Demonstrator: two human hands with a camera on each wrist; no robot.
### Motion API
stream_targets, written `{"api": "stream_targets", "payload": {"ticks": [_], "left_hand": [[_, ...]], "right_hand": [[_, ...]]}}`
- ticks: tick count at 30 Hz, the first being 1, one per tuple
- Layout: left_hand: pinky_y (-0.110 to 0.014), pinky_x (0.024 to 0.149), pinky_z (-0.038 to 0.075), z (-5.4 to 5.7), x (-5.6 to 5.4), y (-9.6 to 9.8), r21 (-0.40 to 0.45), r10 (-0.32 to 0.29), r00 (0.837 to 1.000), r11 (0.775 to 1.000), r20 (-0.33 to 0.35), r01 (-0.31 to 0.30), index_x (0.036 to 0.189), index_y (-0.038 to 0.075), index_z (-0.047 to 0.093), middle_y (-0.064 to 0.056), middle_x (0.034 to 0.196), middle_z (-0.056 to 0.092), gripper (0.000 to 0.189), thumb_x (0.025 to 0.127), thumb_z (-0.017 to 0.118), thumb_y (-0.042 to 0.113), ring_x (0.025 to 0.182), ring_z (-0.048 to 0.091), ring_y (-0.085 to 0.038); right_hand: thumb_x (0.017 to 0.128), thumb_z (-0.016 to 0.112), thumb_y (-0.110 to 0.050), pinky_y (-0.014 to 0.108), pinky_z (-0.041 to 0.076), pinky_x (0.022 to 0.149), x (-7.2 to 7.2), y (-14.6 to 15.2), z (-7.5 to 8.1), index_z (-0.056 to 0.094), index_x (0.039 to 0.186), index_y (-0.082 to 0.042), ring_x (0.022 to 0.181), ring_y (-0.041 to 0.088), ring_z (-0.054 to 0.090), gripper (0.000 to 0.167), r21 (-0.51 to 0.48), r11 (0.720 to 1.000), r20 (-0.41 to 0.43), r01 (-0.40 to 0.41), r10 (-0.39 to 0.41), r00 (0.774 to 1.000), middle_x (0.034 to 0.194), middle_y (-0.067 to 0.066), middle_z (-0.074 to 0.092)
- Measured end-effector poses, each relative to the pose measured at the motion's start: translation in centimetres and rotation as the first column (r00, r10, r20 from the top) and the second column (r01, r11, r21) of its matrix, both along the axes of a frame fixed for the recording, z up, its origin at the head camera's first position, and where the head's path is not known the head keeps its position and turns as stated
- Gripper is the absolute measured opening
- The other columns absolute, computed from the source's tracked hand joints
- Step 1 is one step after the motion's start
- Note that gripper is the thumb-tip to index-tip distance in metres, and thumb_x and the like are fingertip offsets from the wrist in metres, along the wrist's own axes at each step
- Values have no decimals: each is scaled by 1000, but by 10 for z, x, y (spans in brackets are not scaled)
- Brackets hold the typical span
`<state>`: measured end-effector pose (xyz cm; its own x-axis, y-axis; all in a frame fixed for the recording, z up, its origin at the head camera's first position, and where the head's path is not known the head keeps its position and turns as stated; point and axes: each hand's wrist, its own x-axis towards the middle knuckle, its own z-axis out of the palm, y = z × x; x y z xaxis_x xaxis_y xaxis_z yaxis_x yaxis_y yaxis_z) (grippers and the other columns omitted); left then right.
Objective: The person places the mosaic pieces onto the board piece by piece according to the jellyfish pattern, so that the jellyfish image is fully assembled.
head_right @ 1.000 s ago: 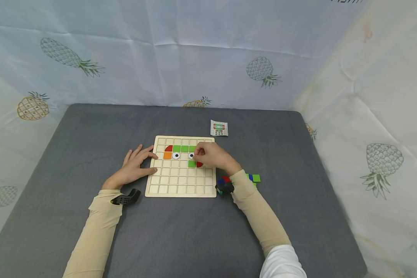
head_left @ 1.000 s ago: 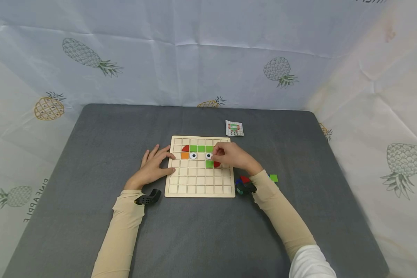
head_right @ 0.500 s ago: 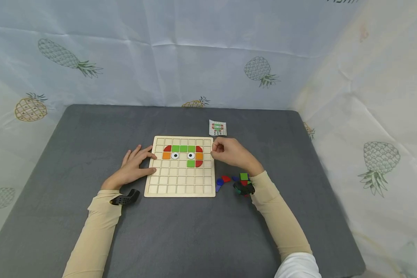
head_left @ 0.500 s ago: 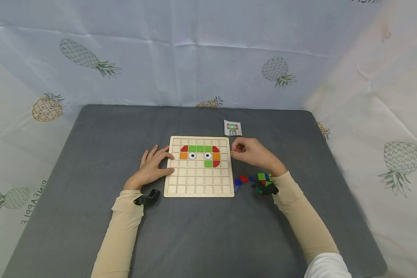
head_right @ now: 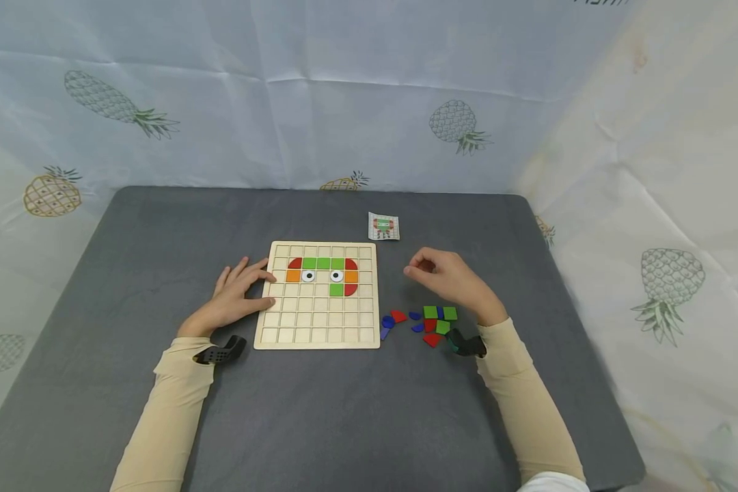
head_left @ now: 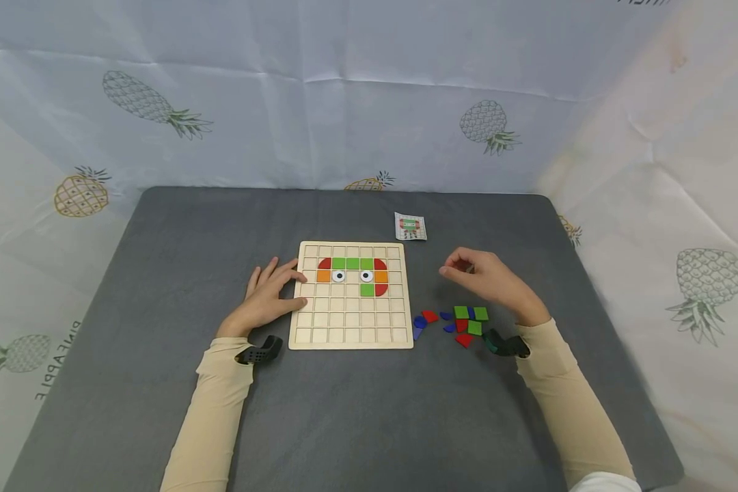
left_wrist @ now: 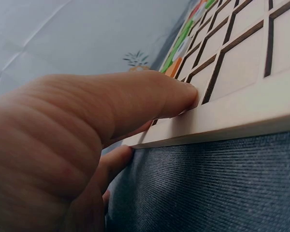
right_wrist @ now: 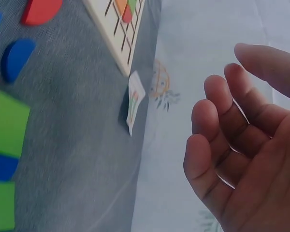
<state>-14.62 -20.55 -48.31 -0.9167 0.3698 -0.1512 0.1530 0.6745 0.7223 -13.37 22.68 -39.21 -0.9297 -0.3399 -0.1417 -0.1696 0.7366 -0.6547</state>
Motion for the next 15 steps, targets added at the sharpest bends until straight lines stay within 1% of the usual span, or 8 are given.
{"api": "stream_targets", "payload": {"ticks": [3, 5, 10, 13, 15], "left_hand": [[-59, 124, -14, 1, 0, 0, -1, 2, 1000, 1000, 4, -2, 123, 15, 59, -12, 170, 22, 35, 91, 73, 24, 160, -4, -37], [-59, 124, -14, 1, 0, 0, -1, 2, 1000, 1000, 6, -2, 123, 15, 59, -12, 170, 22, 35, 91, 73, 24, 160, -4, -37], [-59, 124, -14, 2, 0, -1, 5, 1, 1000, 1000, 5, -1, 122, 15, 59, -12, 170, 22, 35, 91, 73, 24, 160, -4, -37], [-59, 124, -14, 1, 0, -1, 8, -2, 1000, 1000, 0, 2, 122, 15, 59, -12, 170, 23, 34, 92, 73, 24, 160, -4, -38], [-59, 124, -14, 1, 1, 0, 11, -5, 1000, 1000, -3, 5, 122, 15, 59, -13, 169, 23, 34, 91, 73, 24, 159, -4, -38]], "right_hand": [[103, 60, -35, 33, 49, 71, 2, 8, -1, 68, 109, -8, 82, 23, 55, 28, 15, 1000, 7, 13, -13, 1000, 101, 15, 67], [103, 59, -33, 33, 49, 72, 4, 11, -2, 68, 110, -6, 83, 22, 55, 29, 26, 1000, 0, 16, -16, 1000, 101, 13, 67], [103, 60, -30, 32, 50, 76, 9, 20, -7, 68, 111, -9, 88, 19, 57, 24, 52, 998, -17, 21, -20, 1000, 102, 7, 68], [103, 61, -27, 32, 50, 78, 13, 24, -12, 68, 110, -11, 92, 18, 59, 19, 62, 998, -19, 17, -16, 1000, 104, 6, 68], [102, 62, -24, 34, 51, 80, 15, 27, -16, 69, 110, -10, 95, 19, 60, 17, 67, 998, -18, 11, -9, 1000, 106, 6, 69]]}}
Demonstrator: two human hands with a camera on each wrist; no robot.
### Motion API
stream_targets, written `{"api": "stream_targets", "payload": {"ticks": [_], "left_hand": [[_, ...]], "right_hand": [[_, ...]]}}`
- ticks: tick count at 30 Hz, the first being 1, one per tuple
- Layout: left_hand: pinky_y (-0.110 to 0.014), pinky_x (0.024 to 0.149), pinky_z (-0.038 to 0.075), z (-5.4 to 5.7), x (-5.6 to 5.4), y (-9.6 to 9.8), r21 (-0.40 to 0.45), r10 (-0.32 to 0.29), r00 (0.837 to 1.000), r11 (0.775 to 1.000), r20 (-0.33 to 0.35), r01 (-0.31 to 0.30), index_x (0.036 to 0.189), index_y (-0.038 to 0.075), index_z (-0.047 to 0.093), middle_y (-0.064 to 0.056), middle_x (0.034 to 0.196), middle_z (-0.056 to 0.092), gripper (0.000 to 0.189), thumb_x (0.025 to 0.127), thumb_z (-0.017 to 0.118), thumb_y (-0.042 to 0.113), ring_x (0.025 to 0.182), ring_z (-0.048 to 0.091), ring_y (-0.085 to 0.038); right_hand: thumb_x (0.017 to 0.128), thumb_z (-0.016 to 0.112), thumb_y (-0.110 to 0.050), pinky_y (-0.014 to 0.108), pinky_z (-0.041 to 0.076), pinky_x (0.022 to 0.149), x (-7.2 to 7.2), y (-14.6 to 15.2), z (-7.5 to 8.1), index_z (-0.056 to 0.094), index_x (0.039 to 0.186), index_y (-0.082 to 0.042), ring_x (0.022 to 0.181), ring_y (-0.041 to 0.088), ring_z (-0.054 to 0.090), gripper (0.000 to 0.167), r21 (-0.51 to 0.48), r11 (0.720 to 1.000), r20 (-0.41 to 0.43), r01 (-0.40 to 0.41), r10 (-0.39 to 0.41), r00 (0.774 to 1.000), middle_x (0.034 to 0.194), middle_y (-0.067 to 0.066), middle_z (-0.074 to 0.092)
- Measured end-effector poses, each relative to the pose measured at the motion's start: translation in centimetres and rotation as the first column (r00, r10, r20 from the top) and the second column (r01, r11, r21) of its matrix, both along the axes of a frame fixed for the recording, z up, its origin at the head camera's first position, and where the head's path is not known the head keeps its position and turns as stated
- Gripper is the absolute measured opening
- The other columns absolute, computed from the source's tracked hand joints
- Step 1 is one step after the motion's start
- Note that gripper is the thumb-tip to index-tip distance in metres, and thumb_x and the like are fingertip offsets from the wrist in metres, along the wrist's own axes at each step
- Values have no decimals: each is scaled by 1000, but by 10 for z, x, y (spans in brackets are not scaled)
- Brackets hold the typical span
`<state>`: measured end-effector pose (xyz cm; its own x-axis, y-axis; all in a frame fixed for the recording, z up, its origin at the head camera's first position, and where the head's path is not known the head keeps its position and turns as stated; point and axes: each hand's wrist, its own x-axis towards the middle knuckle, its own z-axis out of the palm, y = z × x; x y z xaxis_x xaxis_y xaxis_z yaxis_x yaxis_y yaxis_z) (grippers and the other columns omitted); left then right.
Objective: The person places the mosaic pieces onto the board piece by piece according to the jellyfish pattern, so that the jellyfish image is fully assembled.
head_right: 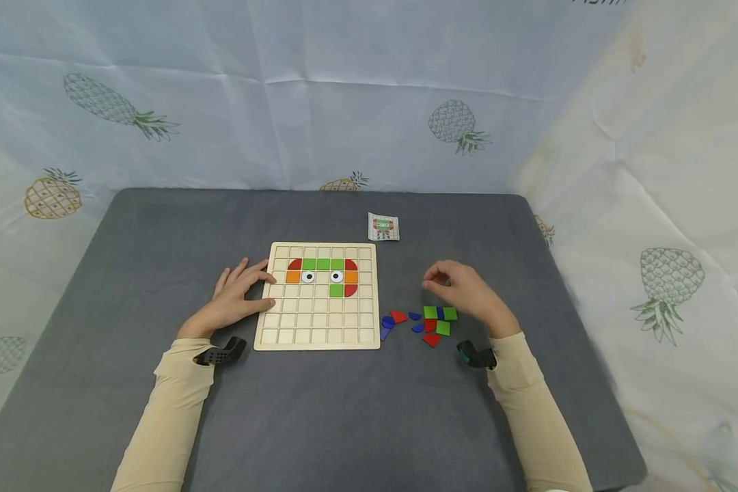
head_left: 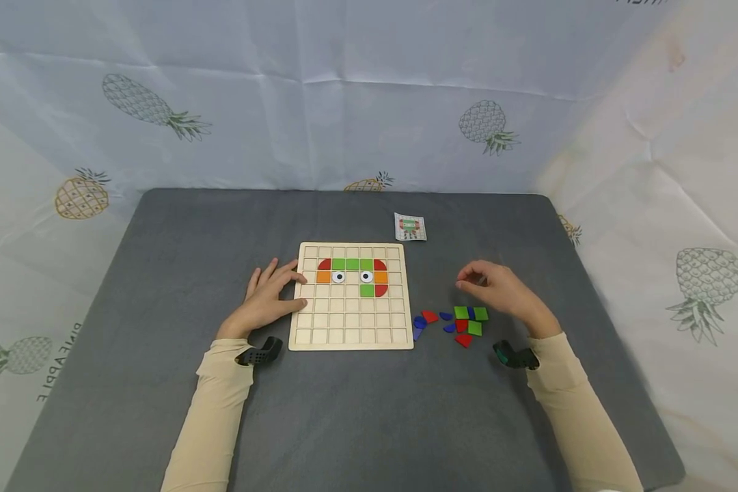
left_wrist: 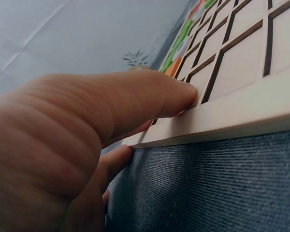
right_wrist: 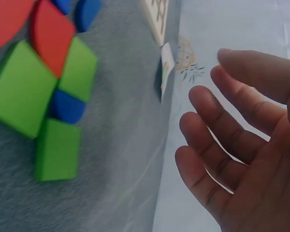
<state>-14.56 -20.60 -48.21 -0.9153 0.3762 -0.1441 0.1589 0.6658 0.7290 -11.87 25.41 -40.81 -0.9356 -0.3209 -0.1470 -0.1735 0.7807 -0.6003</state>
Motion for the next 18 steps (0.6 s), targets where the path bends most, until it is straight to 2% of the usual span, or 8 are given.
{"api": "stream_targets", "payload": {"ticks": [7, 13, 18], "left_hand": [[-59, 124, -14, 0, 0, 1, 1, -2, 1000, 1000, -4, 2, 122, 15, 59, -12, 169, 23, 35, 91, 73, 24, 159, -3, -38], [-59, 124, -13, -1, -1, 1, -5, -5, 1000, 1000, -5, 5, 122, 15, 59, -11, 170, 23, 35, 92, 73, 24, 160, -4, -38], [-59, 124, -13, -1, 0, 1, -2, -1, 1000, 1000, -3, 1, 123, 15, 59, -12, 169, 23, 35, 91, 73, 24, 160, -3, -38]], "right_hand": [[101, 63, -16, 44, 54, 86, 4, 11, -15, 68, 116, -5, 107, 30, 63, 19, 22, 1000, 21, -13, 12, 1000, 116, 13, 67], [99, 63, -10, 54, 51, 92, 8, 17, -24, 70, 120, -4, 115, 35, 57, 22, 43, 998, 3, -52, 52, 999, 122, 16, 66], [97, 65, -8, 58, 49, 96, 12, 16, -31, 71, 118, -5, 117, 38, 56, 23, 56, 995, -8, -80, 81, 997, 122, 17, 67]]}}
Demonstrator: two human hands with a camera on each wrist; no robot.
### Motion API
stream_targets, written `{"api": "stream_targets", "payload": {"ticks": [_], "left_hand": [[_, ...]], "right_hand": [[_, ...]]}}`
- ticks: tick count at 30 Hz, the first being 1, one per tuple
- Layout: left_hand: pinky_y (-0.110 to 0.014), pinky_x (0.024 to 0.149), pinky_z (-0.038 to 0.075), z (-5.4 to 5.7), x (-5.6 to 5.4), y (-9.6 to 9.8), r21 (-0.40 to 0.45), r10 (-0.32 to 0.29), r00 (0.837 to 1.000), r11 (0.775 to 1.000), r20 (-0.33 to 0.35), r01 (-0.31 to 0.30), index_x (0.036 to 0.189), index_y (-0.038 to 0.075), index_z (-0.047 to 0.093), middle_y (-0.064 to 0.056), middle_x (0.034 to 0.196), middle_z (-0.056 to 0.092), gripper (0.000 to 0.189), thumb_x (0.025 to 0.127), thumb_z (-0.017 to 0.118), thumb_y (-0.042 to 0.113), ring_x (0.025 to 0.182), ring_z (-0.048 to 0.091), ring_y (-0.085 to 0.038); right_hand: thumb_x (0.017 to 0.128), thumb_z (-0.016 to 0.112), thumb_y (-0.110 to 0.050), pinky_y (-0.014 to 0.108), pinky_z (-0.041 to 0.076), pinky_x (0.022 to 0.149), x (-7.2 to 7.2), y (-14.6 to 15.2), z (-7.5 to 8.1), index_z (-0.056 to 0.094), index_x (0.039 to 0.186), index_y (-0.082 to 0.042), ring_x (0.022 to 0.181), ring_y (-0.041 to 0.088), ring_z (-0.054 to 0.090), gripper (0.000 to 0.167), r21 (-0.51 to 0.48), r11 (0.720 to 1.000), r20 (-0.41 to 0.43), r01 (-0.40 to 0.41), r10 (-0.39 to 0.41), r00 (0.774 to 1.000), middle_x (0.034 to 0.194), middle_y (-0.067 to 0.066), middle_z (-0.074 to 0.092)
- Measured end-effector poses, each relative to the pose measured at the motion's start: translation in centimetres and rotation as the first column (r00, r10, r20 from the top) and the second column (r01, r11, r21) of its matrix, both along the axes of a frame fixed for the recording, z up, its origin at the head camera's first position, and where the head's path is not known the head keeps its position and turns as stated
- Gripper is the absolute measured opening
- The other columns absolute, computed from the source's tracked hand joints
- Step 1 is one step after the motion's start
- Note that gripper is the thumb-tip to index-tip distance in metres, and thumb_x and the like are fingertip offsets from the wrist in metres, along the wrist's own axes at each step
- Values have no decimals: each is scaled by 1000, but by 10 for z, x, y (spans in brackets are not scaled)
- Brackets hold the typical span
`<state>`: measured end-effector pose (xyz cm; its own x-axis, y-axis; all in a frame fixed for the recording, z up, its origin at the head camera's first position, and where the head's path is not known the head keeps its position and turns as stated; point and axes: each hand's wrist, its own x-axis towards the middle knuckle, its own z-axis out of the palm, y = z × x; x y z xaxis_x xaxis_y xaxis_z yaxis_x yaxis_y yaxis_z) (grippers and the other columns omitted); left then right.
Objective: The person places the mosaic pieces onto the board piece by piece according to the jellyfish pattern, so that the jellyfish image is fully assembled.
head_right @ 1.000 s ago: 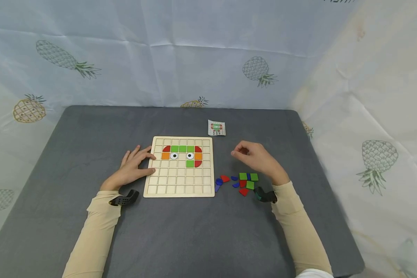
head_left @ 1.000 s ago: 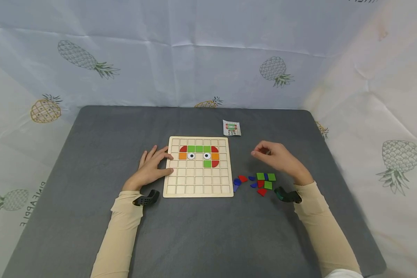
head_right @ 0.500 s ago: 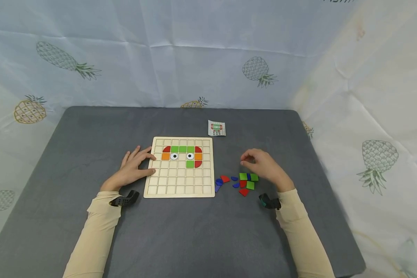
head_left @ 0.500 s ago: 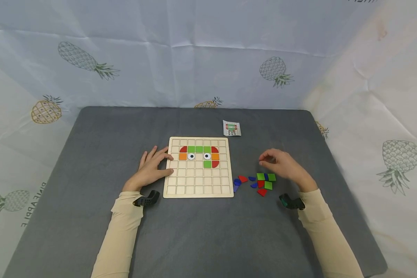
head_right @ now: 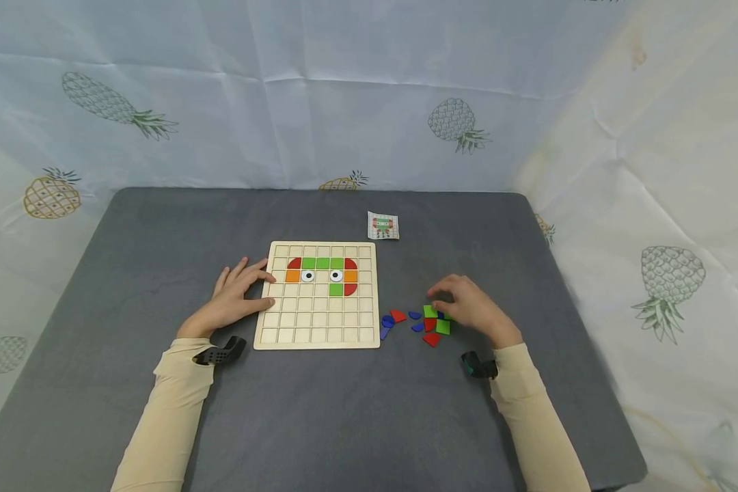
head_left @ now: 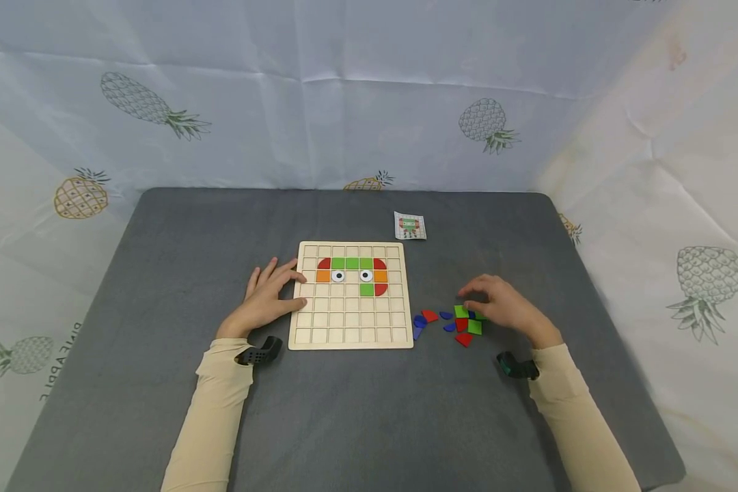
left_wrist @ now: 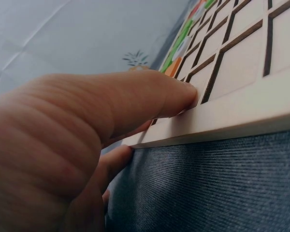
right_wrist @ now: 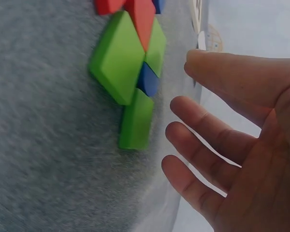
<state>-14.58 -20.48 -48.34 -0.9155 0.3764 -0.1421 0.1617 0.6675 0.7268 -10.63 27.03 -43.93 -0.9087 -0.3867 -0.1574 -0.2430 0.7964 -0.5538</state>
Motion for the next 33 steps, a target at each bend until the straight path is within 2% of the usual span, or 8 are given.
{"api": "stream_targets", "payload": {"ticks": [13, 19, 28, 33], "left_hand": [[-60, 124, -13, 2, 0, -1, -4, 3, 1000, 1000, -4, -3, 123, 15, 59, -13, 169, 23, 35, 91, 73, 23, 159, -3, -39], [-60, 124, -13, 2, 0, 0, -4, 4, 1000, 1000, -7, -4, 122, 15, 59, -14, 169, 24, 35, 91, 73, 23, 159, -2, -39], [-59, 124, -13, 2, 0, 0, -10, 3, 1000, 1000, 5, -3, 122, 15, 58, -13, 169, 23, 35, 92, 73, 24, 160, -4, -38], [-60, 124, -13, 2, 1, 0, -2, 1, 1000, 1000, 2, -1, 122, 14, 59, -13, 169, 23, 35, 91, 73, 23, 159, -3, -39]], "right_hand": [[95, 69, -12, 60, 49, 99, 9, -10, -3, 72, 119, -7, 123, 42, 50, 25, 114, 993, 44, 23, -28, 999, 128, 19, 60], [94, 70, -11, 56, 52, 95, 11, -14, -3, 73, 115, -8, 120, 39, 50, 22, 160, 987, 30, 25, -30, 999, 127, 18, 58], [92, 72, -10, 55, 52, 92, 12, -18, -2, 70, 107, -9, 114, 36, 54, 15, 161, 987, -1, 30, -31, 1000, 122, 15, 61], [92, 73, -12, 50, 52, 87, 7, -15, -5, 67, 100, -11, 103, 29, 57, 10, 135, 990, -19, 32, -30, 999, 113, 10, 64]]}}
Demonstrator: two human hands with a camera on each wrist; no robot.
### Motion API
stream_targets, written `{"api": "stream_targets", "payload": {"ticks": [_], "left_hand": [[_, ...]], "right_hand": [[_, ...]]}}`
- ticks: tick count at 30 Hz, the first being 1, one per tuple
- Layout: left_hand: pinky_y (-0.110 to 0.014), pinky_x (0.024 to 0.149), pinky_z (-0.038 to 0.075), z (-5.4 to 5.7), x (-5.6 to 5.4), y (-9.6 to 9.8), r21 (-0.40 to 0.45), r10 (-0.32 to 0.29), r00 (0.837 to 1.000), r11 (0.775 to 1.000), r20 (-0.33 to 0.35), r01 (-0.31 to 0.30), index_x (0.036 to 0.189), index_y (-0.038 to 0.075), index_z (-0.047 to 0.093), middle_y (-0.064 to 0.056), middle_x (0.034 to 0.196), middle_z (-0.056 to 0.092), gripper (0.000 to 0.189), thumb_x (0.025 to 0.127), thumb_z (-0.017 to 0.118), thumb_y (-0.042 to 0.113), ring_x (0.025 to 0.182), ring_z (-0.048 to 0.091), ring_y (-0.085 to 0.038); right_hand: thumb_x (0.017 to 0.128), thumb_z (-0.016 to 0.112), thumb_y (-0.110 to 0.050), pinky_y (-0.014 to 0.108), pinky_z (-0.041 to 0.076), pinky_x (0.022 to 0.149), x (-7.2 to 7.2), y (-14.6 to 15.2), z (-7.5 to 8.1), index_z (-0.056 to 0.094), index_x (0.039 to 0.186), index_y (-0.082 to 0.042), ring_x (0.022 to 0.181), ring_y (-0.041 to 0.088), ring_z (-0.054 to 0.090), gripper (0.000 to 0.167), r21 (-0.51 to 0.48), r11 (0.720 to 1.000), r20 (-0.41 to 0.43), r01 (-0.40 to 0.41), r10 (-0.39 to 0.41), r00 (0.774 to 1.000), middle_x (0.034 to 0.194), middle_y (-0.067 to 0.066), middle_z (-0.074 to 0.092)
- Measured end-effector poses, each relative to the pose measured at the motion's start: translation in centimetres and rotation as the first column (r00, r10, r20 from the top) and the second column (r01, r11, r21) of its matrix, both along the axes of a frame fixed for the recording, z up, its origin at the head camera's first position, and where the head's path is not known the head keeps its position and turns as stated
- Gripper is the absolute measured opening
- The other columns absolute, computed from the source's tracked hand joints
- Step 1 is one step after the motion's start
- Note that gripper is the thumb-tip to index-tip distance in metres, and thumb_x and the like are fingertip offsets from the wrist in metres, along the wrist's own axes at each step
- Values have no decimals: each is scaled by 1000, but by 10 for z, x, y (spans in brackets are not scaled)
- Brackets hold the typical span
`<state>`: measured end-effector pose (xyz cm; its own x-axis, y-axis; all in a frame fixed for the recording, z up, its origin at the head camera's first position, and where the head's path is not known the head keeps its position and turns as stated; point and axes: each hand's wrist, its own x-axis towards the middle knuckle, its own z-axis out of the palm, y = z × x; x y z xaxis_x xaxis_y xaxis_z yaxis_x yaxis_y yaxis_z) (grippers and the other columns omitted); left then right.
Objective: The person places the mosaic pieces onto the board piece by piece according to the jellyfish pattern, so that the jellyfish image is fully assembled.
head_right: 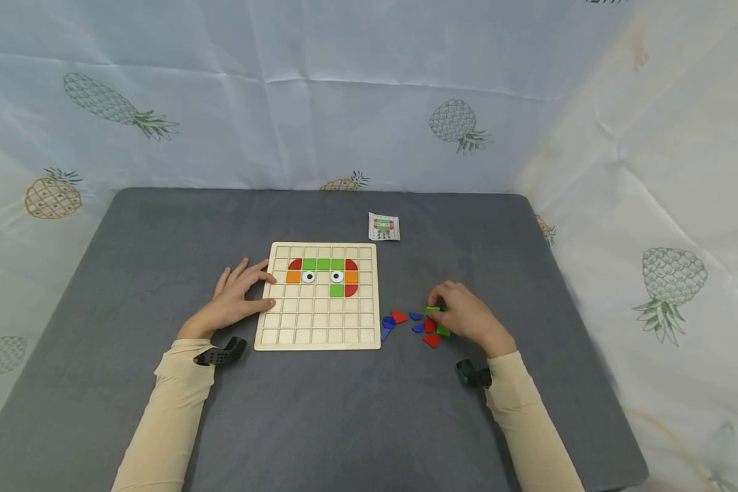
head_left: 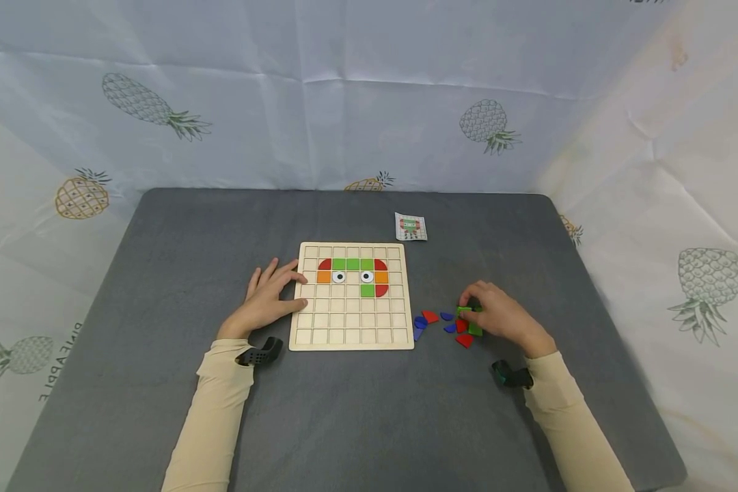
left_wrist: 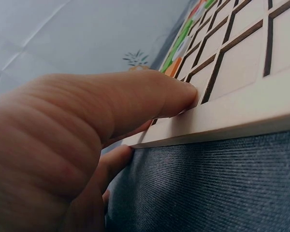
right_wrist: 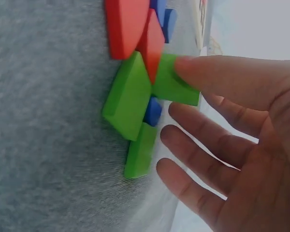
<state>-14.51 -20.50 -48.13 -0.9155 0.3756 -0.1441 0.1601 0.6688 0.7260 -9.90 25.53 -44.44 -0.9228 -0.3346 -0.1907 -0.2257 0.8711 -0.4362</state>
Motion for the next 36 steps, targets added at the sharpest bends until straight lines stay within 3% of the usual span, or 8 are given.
{"api": "stream_targets", "payload": {"ticks": [3, 11, 20, 36], "left_hand": [[-60, 124, -13, 1, 1, 0, 6, 1, 1000, 1000, -1, -1, 122, 14, 59, -14, 169, 24, 35, 92, 73, 24, 159, -3, -40], [-59, 124, -14, 2, 1, 0, 12, 2, 1000, 1000, 1, -2, 123, 14, 60, -13, 169, 24, 35, 92, 73, 24, 159, -3, -40], [-59, 124, -13, 1, 0, 0, -4, 5, 1000, 1000, 3, -5, 122, 15, 59, -13, 169, 23, 35, 92, 73, 25, 159, -3, -40], [-60, 124, -13, -1, 0, 1, -7, 9, 1000, 1000, -14, -9, 122, 15, 60, -14, 169, 24, 36, 91, 73, 23, 159, -2, -41]], "right_hand": [[93, 72, -12, 45, 52, 81, -4, 0, 3, 67, 98, -11, 95, 25, 59, 8, -25, 1000, -7, 10, -11, 1000, 106, 8, 66], [96, 69, -14, 35, 50, 74, -17, -9, 27, 64, 102, -10, 98, 27, 63, 8, -117, 992, -8, 41, -42, 999, 107, 10, 68], [96, 70, -16, 40, 51, 81, -38, -40, 51, 64, 101, -11, 101, 27, 62, 9, -141, 990, -66, -2, -8, 998, 104, 6, 67], [98, 67, -15, 34, 51, 75, -73, -89, 72, 61, 104, -10, 85, 20, 58, 10, -274, 955, -69, -116, 101, 992, 96, 5, 64]]}}
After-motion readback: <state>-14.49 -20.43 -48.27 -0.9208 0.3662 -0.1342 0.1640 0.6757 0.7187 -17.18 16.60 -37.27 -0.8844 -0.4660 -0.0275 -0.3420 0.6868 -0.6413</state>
